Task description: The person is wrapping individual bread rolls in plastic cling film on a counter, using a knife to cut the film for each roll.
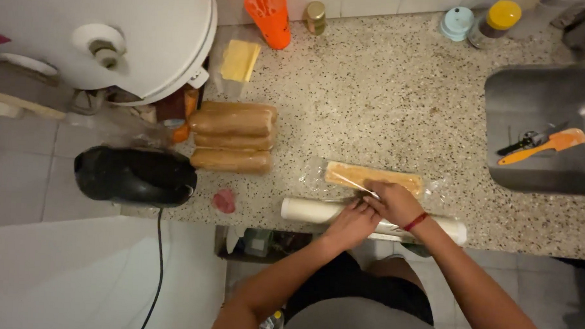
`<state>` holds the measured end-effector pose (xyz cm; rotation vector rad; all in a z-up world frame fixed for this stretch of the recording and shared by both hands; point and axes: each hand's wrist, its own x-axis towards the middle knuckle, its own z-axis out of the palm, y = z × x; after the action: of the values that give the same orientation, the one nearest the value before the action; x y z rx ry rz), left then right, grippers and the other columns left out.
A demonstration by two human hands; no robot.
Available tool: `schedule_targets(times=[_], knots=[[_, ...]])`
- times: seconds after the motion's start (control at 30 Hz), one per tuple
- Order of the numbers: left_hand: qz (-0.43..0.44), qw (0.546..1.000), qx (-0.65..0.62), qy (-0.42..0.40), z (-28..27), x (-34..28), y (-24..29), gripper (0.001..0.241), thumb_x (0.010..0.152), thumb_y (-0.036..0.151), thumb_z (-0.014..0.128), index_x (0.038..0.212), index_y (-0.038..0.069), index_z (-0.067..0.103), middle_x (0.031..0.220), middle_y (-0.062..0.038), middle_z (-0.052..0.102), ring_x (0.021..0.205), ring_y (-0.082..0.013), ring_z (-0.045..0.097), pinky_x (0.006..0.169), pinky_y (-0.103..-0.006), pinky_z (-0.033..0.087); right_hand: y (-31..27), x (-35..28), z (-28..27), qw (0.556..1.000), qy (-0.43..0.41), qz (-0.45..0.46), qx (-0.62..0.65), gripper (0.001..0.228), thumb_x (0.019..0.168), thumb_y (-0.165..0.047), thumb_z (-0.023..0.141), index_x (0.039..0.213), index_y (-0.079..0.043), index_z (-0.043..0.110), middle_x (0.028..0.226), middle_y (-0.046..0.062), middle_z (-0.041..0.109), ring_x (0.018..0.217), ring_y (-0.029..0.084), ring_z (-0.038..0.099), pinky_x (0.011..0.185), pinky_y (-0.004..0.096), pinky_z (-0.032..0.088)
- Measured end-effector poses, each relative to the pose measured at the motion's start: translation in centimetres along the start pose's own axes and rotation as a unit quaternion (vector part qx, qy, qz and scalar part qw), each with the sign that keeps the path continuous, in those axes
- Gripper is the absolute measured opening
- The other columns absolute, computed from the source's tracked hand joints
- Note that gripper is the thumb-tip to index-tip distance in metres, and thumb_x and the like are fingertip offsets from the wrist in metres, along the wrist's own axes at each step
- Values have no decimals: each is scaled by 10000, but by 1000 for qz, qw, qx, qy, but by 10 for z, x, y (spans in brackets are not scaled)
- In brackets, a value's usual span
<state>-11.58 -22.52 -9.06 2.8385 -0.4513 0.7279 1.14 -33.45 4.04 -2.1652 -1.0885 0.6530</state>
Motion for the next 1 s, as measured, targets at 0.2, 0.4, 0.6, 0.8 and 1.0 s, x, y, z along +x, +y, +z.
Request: schedule_targets(times=[0.2, 0.4, 0.6, 0.8, 1.0], knots=[[1, 1000, 6, 21, -47, 10, 7, 186, 954, 187, 576, 1111, 163, 672, 1049, -51, 715, 1099, -248, 702, 949, -447, 546, 13, 5, 2, 997, -63, -44, -29, 209, 948, -230, 619, 1045, -45, 636, 917, 241, 745, 944, 488, 709, 826, 573, 559], [-6, 997, 12, 71, -42, -7, 15, 122, 1002, 162, 579, 1092, 154, 661, 1032, -59, 674, 1021, -264, 681, 901, -448, 540, 38, -1, 25, 996, -69, -54, -36, 165, 946, -243, 630, 980, -81, 630, 901, 203, 738, 960, 450, 714, 851, 540, 570], [-35, 996, 48, 68, -46, -16, 12, 92, 992, 169, 588, 1049, 162, 660, 892, -36, 588, 820, -242, 610, 729, -405, 498, 36, -2, 25, 998, -41, -42, -13, 173, 943, -251, 662, 948, -79, 646, 876, 179, 737, 947, 427, 720, 860, 512, 574], [-30, 995, 70, 63, -70, -27, 7, 86, 984, 173, 603, 1036, 190, 668, 908, -38, 576, 817, -245, 582, 697, -402, 472, 26, -4, 20, 999, -34, -29, -10, 177, 958, -263, 659, 925, -90, 645, 863, 170, 742, 912, 414, 726, 827, 499, 583], [-48, 994, 84, 42, -83, -36, -5, 82, 959, 186, 631, 1023, 194, 681, 911, -41, 598, 887, -274, 616, 796, -460, 498, 24, -7, 34, 992, -56, -25, -108, 219, 967, -321, 613, 1043, -121, 655, 966, 151, 756, 957, 383, 738, 837, 497, 604]])
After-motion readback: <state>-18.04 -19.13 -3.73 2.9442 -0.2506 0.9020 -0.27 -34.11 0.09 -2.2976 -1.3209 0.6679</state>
